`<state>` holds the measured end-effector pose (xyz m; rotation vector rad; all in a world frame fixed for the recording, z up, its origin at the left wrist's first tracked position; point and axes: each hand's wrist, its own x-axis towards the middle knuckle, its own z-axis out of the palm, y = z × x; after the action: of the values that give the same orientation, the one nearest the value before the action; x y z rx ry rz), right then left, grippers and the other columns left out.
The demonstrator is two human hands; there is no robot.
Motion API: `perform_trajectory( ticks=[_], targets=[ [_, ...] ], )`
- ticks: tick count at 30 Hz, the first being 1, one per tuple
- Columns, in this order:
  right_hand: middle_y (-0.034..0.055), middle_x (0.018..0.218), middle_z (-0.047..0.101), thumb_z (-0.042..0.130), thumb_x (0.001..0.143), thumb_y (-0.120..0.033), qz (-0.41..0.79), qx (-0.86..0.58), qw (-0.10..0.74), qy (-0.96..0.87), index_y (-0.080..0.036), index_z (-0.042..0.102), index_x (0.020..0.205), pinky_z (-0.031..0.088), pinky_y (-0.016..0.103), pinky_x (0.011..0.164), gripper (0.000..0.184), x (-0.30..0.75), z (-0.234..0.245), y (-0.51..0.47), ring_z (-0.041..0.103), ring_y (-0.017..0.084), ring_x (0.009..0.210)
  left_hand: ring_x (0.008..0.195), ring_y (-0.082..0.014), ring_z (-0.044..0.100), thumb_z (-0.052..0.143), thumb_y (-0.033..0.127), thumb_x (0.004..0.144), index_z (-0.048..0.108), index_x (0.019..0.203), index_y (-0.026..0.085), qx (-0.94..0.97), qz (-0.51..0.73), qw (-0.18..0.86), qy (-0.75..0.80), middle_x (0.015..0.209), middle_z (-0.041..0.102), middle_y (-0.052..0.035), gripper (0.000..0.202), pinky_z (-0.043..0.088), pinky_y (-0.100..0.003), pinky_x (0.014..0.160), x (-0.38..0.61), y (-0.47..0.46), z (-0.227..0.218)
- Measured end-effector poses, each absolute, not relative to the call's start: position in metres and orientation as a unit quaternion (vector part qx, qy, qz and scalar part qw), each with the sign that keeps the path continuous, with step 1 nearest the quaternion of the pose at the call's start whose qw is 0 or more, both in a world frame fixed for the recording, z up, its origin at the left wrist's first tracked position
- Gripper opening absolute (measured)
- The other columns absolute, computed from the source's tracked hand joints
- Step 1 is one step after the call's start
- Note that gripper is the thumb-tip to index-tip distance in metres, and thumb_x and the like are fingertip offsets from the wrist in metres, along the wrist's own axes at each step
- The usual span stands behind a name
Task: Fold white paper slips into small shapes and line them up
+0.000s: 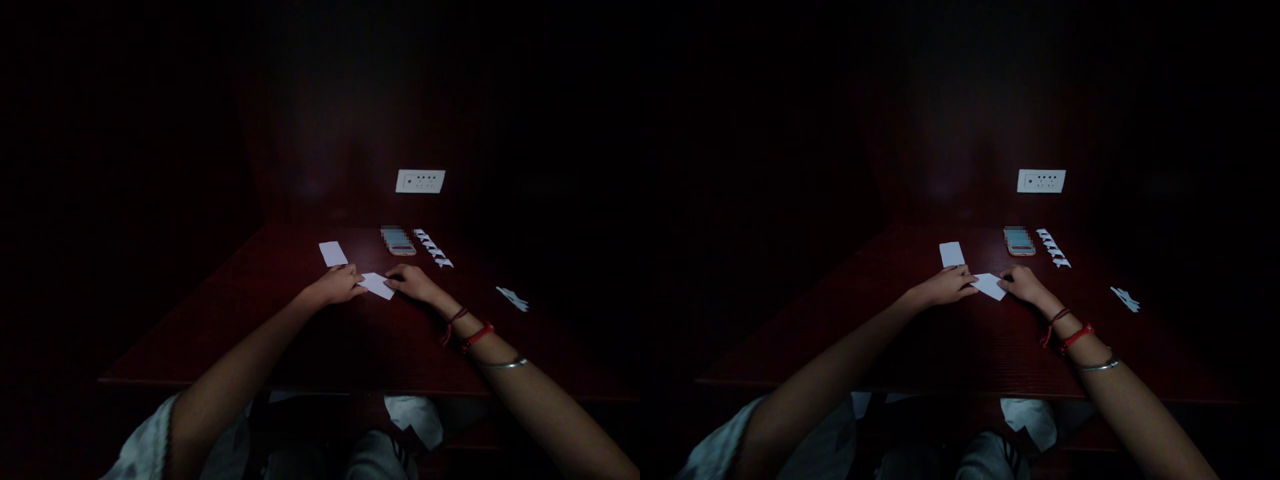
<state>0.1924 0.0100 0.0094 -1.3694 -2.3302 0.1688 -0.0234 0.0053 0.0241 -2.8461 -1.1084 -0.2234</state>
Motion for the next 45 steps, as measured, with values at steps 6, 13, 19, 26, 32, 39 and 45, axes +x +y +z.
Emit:
perform_trajectory(
  ticks=[6, 13, 19, 26, 32, 39, 45],
  targets=[
    [0.0102, 0.098, 0.056, 0.047, 0.069, -0.039, 0.041, -0.519, 0.198, -0.831, -0.012, 0.055, 0.098, 0.038, 0.026, 0.079, 0.041, 0.193, 0.01, 0.01, 0.051, 0.018, 0.089, 0.086, -0.0146, 0.045, 0.037, 0.032, 0.079, 0.055, 0.093, 0.017, -0.934, -0.104, 0.039, -0.34, 0.099, 0.042, -0.0056, 0.027, 0.035, -0.024, 0.077, -0.024, 0.004, 0.019],
    [0.0095, 0.105, 0.053, 0.055, 0.063, -0.036, 0.079, -0.526, 0.215, -0.819, -0.012, 0.047, 0.108, 0.037, 0.026, 0.081, 0.051, 0.193, 0.007, 0.011, 0.05, 0.018, 0.093, 0.086, -0.0145, 0.043, 0.038, 0.027, 0.08, 0.055, 0.096, 0.02, -0.948, -0.121, 0.007, -0.294, 0.09, 0.047, -0.0044, 0.025, 0.032, -0.026, 0.08, -0.02, 0.0, 0.021],
    [0.0101, 0.103, 0.053, 0.06, 0.059, -0.03, 0.123, -0.53, 0.24, -0.804, -0.013, 0.043, 0.111, 0.038, 0.028, 0.08, 0.058, 0.194, 0.004, 0.015, 0.051, 0.018, 0.09, 0.087, -0.014, 0.044, 0.037, 0.026, 0.08, 0.055, 0.094, 0.021, -0.952, -0.133, -0.032, -0.274, 0.092, 0.047, -0.0036, 0.024, 0.033, -0.025, 0.079, -0.02, -0.003, 0.023],
    [0.0062, 0.092, 0.055, 0.062, 0.057, -0.022, 0.199, -0.512, 0.252, -0.796, -0.015, 0.045, 0.109, 0.038, 0.03, 0.077, 0.055, 0.196, 0.005, 0.015, 0.052, 0.015, 0.082, 0.094, -0.0142, 0.042, 0.039, 0.022, 0.079, 0.053, 0.096, 0.023, -0.957, -0.119, -0.052, -0.26, 0.1, 0.046, -0.0019, 0.022, 0.03, -0.026, 0.083, -0.022, 0.0, 0.022],
    [0.0069, 0.099, 0.05, 0.062, 0.052, -0.014, 0.242, -0.493, 0.337, -0.765, -0.015, 0.045, 0.108, 0.042, 0.027, 0.072, 0.059, 0.193, 0.0, 0.019, 0.051, 0.013, 0.078, 0.091, -0.015, 0.044, 0.041, 0.024, 0.077, 0.049, 0.099, 0.021, -0.956, -0.1, -0.036, -0.273, 0.098, 0.048, -0.0024, 0.024, 0.03, -0.027, 0.081, -0.022, 0.0, 0.025],
    [0.0073, 0.098, 0.053, 0.059, 0.051, -0.009, 0.302, -0.528, 0.421, -0.672, -0.016, 0.043, 0.109, 0.046, 0.025, 0.062, 0.06, 0.194, -0.003, 0.024, 0.054, 0.013, 0.075, 0.096, -0.0151, 0.041, 0.04, 0.027, 0.077, 0.048, 0.1, 0.022, -0.959, -0.099, -0.025, -0.266, 0.106, 0.046, -0.0015, 0.024, 0.029, -0.027, 0.083, -0.025, 0.003, 0.021],
    [0.0017, 0.077, 0.061, 0.057, 0.055, -0.014, 0.249, -0.516, 0.36, -0.736, -0.015, 0.057, 0.088, 0.044, 0.024, 0.064, 0.033, 0.19, 0.004, 0.015, 0.055, 0.013, 0.069, 0.095, -0.0159, 0.041, 0.04, 0.029, 0.077, 0.046, 0.1, 0.022, -0.957, -0.096, -0.016, -0.272, 0.106, 0.046, -0.0018, 0.025, 0.029, -0.029, 0.082, -0.026, 0.002, 0.022]
  ],
)
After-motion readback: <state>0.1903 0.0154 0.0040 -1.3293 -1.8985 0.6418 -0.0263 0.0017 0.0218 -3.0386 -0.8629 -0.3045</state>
